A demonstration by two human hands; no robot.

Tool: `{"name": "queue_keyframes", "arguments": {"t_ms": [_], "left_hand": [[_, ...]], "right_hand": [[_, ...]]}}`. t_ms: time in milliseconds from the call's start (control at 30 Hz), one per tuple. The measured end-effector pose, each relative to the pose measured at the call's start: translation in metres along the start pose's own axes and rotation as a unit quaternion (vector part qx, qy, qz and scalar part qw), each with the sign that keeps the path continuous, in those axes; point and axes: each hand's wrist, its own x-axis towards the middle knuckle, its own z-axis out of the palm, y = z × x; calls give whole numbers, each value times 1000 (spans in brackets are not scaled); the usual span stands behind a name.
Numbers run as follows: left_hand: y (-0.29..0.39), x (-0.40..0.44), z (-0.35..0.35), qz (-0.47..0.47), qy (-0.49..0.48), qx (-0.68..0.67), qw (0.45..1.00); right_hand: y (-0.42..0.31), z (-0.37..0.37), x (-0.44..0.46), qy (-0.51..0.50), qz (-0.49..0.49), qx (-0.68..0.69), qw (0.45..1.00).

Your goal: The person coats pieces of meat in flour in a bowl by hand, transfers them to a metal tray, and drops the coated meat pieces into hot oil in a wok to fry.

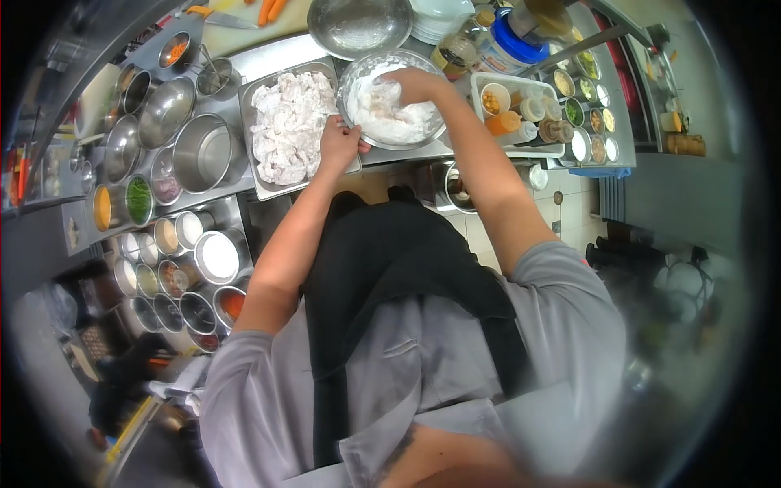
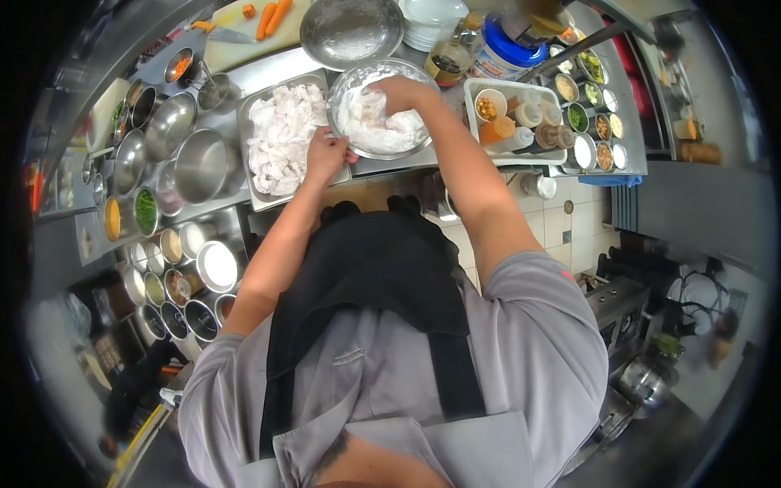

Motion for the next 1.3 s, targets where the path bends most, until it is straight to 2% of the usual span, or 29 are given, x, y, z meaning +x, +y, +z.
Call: {"name": "queue_keyframes", "arguments": {"t_ms": [67,133,233,367,467,600,700,733,800,833,1000,1133,1200,1300], "left_hand": [[-5,2,0,2,-1,-8,1000],[-6,3,-1,5,-2,-14,1000],[-1,2,0,13,-10,-23,1000],[0,-2,-2,-5,-1,-2,1000],[2,-3,-3,-8,-3,-11,1000],[0,-1,-4,-10,-8,-4,1000],[-3,1,-4,-5,-4,-10,1000],[1,0,-4,-3,-4,-9,1000],[7,-4,-2,-15,-2,11,1000],[10,-6,-1,-11,-1,10,1000],[9,-6,-2,-21,6,-18,1000],[7,-6,-1,-22,11,-13,1000],[7,-5,-2,-20,11,-15,1000],[6,-4,-2,-22,13,-17,1000]], "right_hand": [[17,0,0,23,44,-29,998],[34,27,7,-11,73,-77,994],[21,67,2,71,130,-124,981],[42,69,16,63,77,-51,994],[36,45,12,78,63,-18,995],[14,15,9,50,36,61,996],[33,48,40,80,59,66,993],[17,54,44,41,100,13,994],[-8,72,41,50,144,-46,987],[-5,74,46,62,106,-37,992],[-5,46,41,80,107,-34,990],[-9,23,29,104,75,-85,988],[-11,17,26,155,79,-84,981],[-21,9,18,109,101,-91,985]]}}
